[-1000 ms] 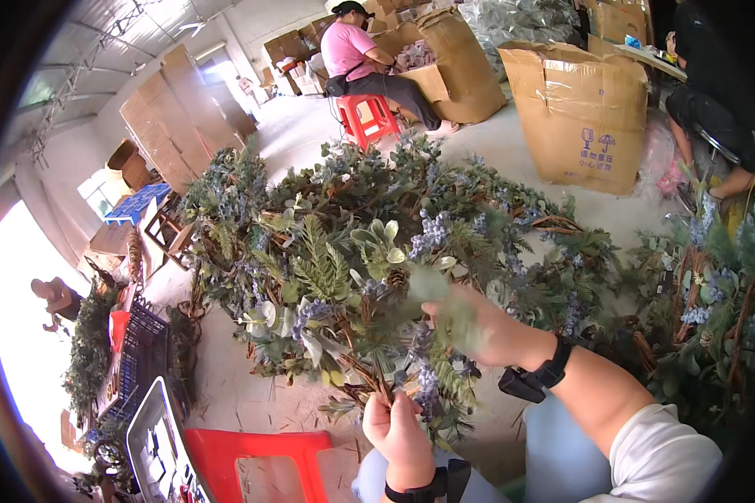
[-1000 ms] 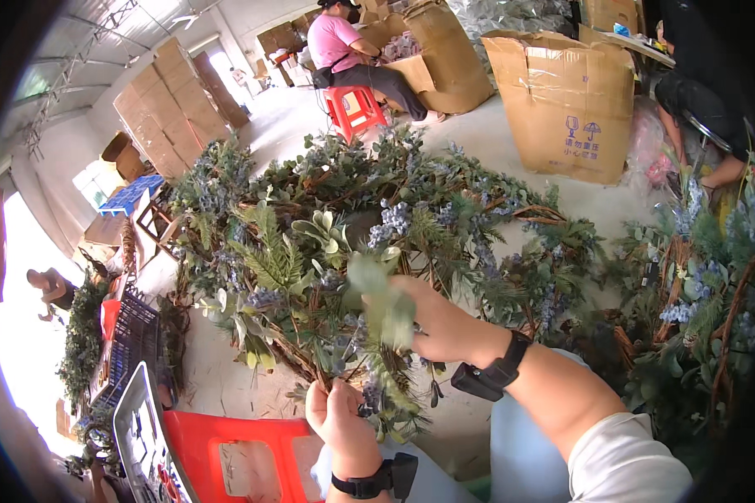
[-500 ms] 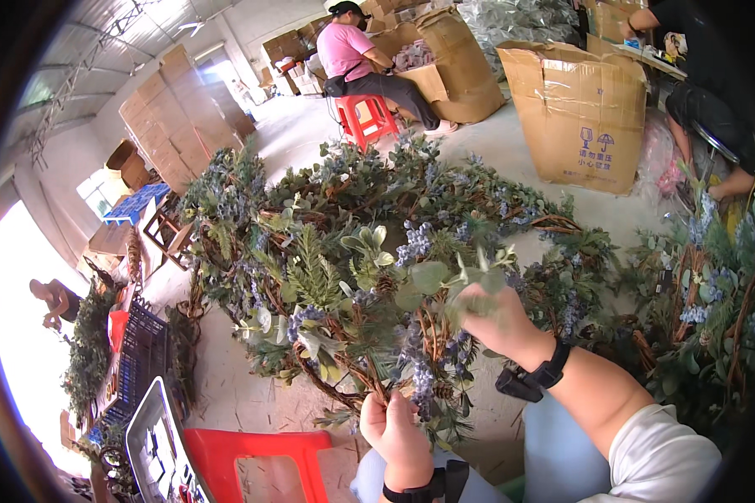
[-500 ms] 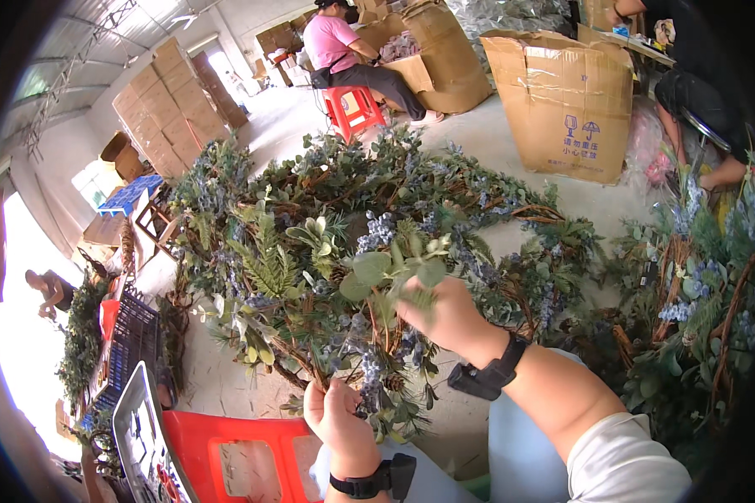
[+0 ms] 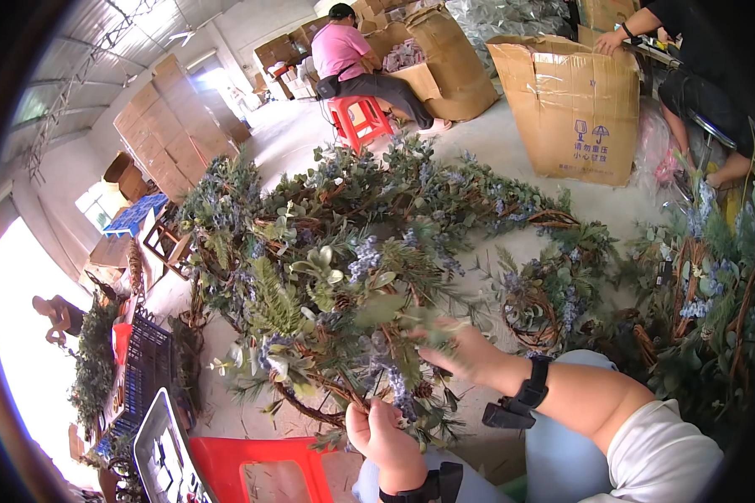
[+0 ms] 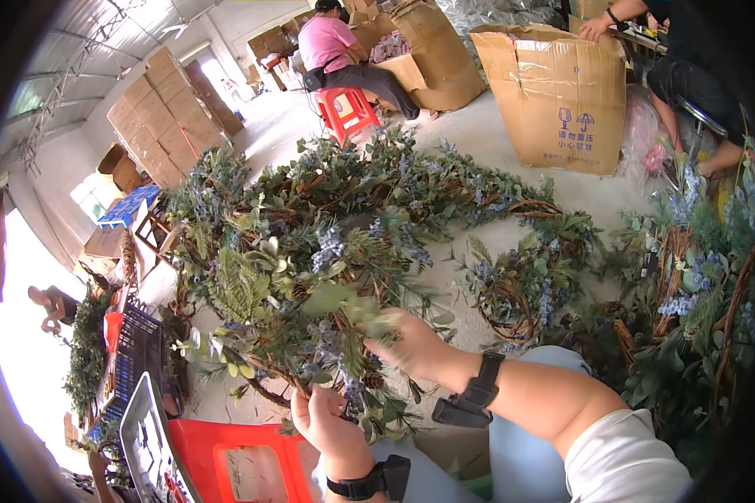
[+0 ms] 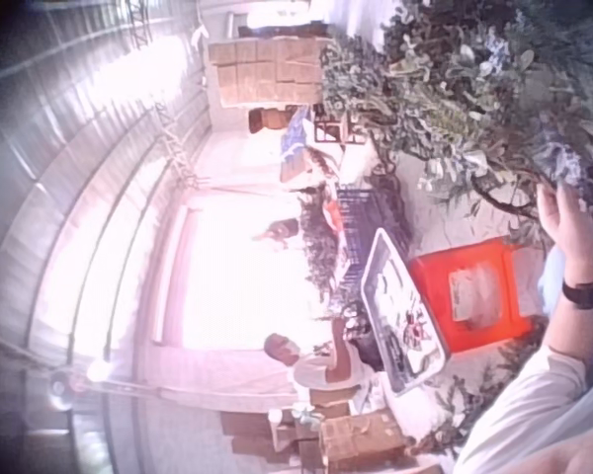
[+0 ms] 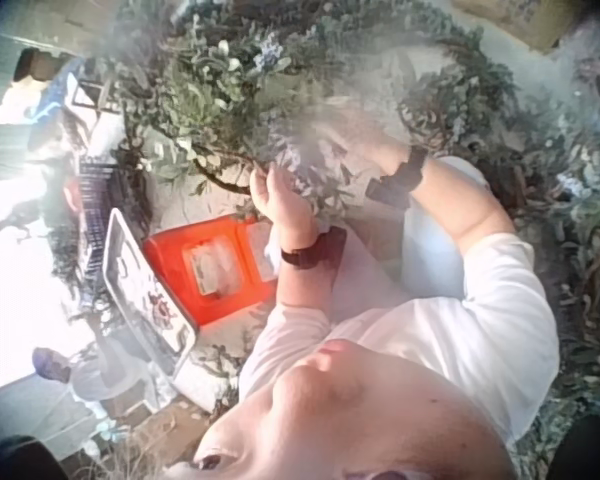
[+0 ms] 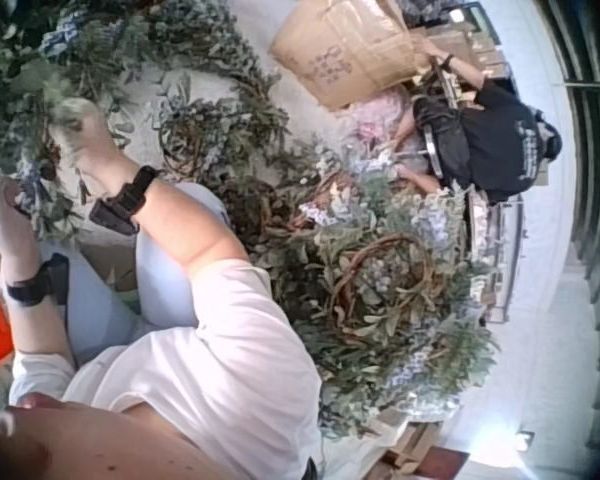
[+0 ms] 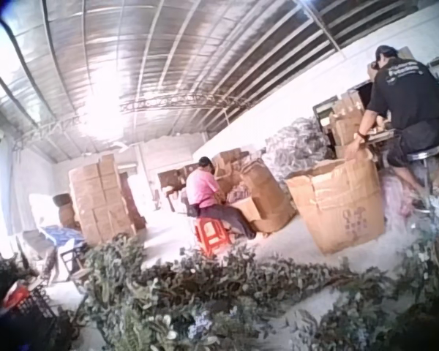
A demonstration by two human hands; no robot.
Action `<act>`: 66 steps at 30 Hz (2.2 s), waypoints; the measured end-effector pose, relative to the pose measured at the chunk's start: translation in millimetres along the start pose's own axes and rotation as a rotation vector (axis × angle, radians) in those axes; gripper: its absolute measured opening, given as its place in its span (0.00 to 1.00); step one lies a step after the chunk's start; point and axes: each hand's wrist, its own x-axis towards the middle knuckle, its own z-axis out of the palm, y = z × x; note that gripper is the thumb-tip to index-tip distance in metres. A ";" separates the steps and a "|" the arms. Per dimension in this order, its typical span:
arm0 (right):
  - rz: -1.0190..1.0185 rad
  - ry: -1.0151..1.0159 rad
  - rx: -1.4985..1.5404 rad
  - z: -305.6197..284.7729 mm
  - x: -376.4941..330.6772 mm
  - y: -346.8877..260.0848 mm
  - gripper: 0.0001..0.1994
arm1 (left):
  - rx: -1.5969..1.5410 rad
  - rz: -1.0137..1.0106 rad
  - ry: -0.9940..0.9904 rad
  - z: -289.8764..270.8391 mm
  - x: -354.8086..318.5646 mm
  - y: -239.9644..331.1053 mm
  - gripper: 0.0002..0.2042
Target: The person is assembling artificial floral wreaths by attaching leaves, berries, and pinecones to a grapevine base using wire.
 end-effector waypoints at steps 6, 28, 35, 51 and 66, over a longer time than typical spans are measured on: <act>-0.729 -0.168 -0.710 -11.7 -1.5 -3.5 0.12 | -0.044 0.000 0.114 8.4 -1.2 8.5 0.08; 0.077 0.020 -0.454 1.2 2.0 5.3 0.26 | 0.125 -0.034 -0.089 3.5 -11.2 1.3 0.09; -0.010 0.011 -0.362 -3.2 11.3 8.6 0.19 | 0.180 -0.031 -0.101 8.5 -14.7 -0.3 0.06; 0.099 -0.041 0.264 -34.2 5.7 -6.5 0.09 | -0.045 -0.052 -0.023 3.5 -7.5 2.0 0.08; -0.257 0.043 -0.198 -20.5 23.8 44.6 0.03 | 0.094 -0.032 -0.039 4.9 -12.3 2.6 0.07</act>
